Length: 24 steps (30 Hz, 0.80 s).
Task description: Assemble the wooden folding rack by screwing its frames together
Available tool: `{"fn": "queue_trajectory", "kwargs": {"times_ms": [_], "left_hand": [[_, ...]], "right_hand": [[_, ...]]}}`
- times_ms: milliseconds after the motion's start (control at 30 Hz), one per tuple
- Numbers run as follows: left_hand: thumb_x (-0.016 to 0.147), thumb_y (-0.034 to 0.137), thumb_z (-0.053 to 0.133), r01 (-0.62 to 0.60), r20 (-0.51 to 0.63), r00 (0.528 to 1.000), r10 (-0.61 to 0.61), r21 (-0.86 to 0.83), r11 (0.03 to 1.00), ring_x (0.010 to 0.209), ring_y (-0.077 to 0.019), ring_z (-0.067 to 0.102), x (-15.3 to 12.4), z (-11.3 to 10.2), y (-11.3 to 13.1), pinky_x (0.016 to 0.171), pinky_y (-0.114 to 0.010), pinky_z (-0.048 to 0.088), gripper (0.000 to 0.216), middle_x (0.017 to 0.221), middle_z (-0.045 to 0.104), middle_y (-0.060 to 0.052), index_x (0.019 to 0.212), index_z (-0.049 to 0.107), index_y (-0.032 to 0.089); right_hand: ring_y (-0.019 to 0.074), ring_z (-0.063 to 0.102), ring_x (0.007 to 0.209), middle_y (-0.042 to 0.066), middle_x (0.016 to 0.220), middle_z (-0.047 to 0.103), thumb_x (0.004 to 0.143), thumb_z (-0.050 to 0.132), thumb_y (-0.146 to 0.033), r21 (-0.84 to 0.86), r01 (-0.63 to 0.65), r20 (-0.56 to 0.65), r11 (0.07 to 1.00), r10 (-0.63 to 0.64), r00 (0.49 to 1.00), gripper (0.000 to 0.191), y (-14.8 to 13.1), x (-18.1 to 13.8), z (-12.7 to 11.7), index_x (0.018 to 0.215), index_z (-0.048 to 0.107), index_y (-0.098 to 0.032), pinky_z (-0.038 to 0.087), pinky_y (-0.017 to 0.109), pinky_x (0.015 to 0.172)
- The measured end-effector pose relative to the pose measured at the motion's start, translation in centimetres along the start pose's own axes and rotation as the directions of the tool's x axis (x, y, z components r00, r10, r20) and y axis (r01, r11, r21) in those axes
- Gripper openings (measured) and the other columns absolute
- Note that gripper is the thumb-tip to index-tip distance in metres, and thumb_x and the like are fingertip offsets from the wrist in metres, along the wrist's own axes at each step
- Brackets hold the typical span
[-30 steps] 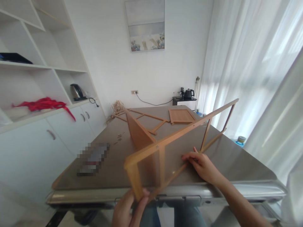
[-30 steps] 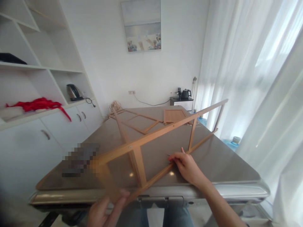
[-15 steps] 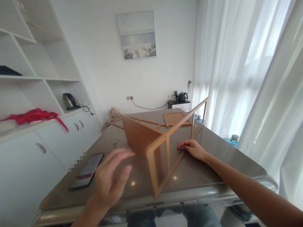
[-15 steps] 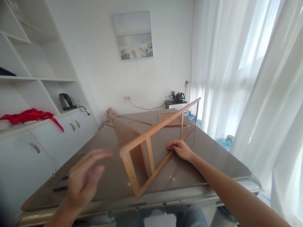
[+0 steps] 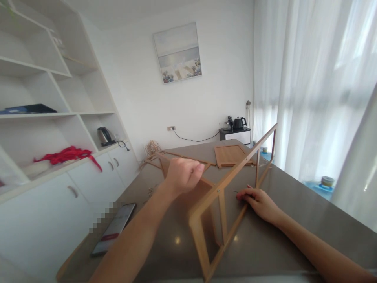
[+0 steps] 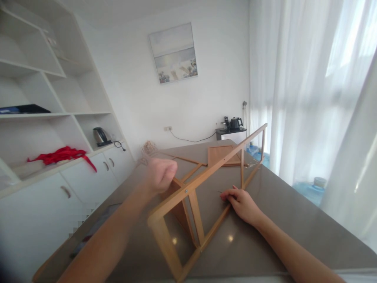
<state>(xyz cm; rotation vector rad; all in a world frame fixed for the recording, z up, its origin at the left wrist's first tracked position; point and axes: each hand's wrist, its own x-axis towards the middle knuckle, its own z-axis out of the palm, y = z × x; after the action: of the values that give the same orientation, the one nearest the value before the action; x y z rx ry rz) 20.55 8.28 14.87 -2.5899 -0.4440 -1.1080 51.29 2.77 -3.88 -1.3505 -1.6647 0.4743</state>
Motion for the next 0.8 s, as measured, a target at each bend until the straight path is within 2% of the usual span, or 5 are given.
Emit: {"fn": "queue_trajectory", "kwargs": {"times_ms": [167, 267, 500, 700, 800], "left_hand": [[0.098, 0.026, 0.037, -0.037, -0.045, 0.998, 0.036, -0.026, 0.999, 0.047, -0.0144, 0.038, 0.0, 0.1, -1.3, 0.053, -0.033, 0.021, 0.040, 0.048, 0.041, 0.001, 0.058, 0.030, 0.024], [0.095, 0.023, 0.040, -0.056, -0.068, 0.996, 0.053, -0.039, 0.998, 0.046, -0.0139, 0.031, -0.2, 0.7, -2.5, 0.053, -0.034, 0.018, 0.037, 0.049, 0.037, 0.003, 0.059, 0.029, 0.024], [0.098, 0.024, 0.037, -0.023, -0.083, 0.996, 0.020, -0.037, 0.999, 0.046, -0.0131, 0.028, -0.4, 1.2, -3.2, 0.053, -0.033, 0.018, 0.041, 0.049, 0.034, 0.003, 0.059, 0.026, 0.023], [0.098, 0.025, 0.038, 0.029, -0.114, 0.993, -0.033, -0.035, 0.999, 0.046, -0.0133, 0.030, -0.9, 1.0, -4.1, 0.053, -0.033, 0.019, 0.042, 0.049, 0.036, 0.003, 0.058, 0.025, 0.024], [0.098, 0.026, 0.037, 0.034, -0.118, 0.992, -0.039, -0.041, 0.999, 0.047, -0.0140, 0.031, -1.0, 1.2, -4.4, 0.053, -0.034, 0.020, 0.041, 0.048, 0.036, 0.002, 0.058, 0.026, 0.024]], "right_hand": [[0.0245, 0.077, 0.092, 0.003, 0.090, 0.081, 0.092, 0.056, -0.041, -0.023, -0.034, -0.028, 0.999, 0.034, 0.999, 0.030, -0.8, -0.2, 0.2, 0.091, 0.080, -0.023, 0.035, 0.056, 0.126], [0.0276, 0.077, 0.100, 0.007, 0.101, 0.082, 0.096, 0.054, -0.043, -0.023, -0.080, -0.082, 0.997, 0.078, 0.994, 0.034, -1.3, -0.5, 0.1, 0.099, 0.081, -0.022, 0.056, 0.049, 0.107], [0.0267, 0.077, 0.105, 0.010, 0.113, 0.081, 0.099, 0.060, -0.049, 0.049, -0.078, -0.146, 0.996, 0.084, 0.986, 0.039, -4.8, -2.2, -0.1, 0.123, 0.074, -0.021, 0.064, 0.040, 0.093], [0.0263, 0.077, 0.110, 0.013, 0.125, 0.077, 0.097, 0.072, -0.041, 0.217, 0.110, -0.090, 0.970, -0.092, 0.992, 0.034, -12.4, -1.5, -0.7, 0.124, 0.066, -0.022, 0.067, 0.035, 0.083], [0.0198, 0.080, 0.084, 0.008, 0.097, 0.082, 0.101, 0.067, -0.033, 0.219, 0.289, -0.208, 0.932, -0.245, 0.947, 0.017, -15.2, -0.1, -0.3, 0.112, 0.066, -0.020, 0.066, 0.026, 0.067]]}}
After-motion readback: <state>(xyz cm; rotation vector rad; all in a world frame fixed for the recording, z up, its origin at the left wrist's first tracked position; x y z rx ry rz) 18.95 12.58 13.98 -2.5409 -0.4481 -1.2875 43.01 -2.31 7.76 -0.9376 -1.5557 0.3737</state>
